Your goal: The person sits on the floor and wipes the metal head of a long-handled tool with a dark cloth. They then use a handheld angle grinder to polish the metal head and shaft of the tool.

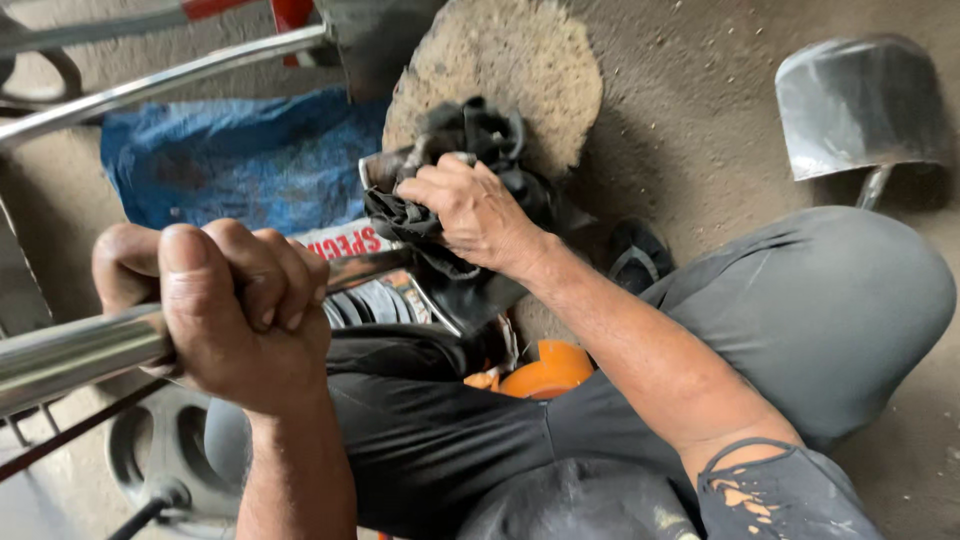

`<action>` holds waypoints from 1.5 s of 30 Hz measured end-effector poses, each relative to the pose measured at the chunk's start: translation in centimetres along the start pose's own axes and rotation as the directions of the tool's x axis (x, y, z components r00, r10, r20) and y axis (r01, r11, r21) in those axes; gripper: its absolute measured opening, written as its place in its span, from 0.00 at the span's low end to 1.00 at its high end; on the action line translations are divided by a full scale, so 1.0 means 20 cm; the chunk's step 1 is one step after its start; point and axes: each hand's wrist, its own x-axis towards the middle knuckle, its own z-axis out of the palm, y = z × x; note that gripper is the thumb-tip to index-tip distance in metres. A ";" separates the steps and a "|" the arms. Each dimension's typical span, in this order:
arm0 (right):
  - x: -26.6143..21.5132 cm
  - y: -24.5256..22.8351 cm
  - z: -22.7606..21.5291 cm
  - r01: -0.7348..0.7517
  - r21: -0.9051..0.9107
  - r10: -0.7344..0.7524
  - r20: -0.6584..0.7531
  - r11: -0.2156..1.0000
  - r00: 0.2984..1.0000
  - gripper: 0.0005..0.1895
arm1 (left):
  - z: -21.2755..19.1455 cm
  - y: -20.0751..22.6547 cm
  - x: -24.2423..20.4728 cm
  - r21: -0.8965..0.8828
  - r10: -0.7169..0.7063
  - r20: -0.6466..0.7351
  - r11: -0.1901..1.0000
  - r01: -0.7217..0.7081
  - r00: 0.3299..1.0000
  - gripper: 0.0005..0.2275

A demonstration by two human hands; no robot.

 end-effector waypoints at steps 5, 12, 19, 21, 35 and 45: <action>0.08 -0.08 0.03 -0.052 -0.014 0.049 -0.156 0.999 0.987 0.07 | 0.00 0.00 0.01 0.048 0.021 -0.043 0.999 -0.019 0.999 0.06; 0.09 0.04 0.16 -0.021 0.036 0.030 -0.274 0.999 0.961 0.11 | -0.05 -0.04 0.01 0.009 0.036 -0.005 0.999 -0.036 0.999 0.07; 0.06 0.15 0.07 0.012 0.308 -0.051 0.116 0.951 0.992 0.10 | -0.08 -0.04 0.00 -0.119 -0.005 0.047 0.993 0.011 0.999 0.09; 0.08 0.10 0.05 0.027 0.243 -0.056 0.113 0.970 0.992 0.10 | -0.07 -0.04 -0.01 -0.078 -0.003 0.014 0.997 0.004 1.000 0.09; 0.11 -0.10 0.09 -0.025 0.030 0.033 -0.299 0.999 0.954 0.16 | 0.02 -0.03 -0.01 0.067 0.069 -0.155 0.996 -0.060 0.985 0.06; 0.16 0.30 0.28 -0.439 -0.106 0.301 -0.585 0.892 0.753 0.18 | 0.03 0.00 -0.06 -0.110 0.010 0.043 0.994 -0.005 0.999 0.10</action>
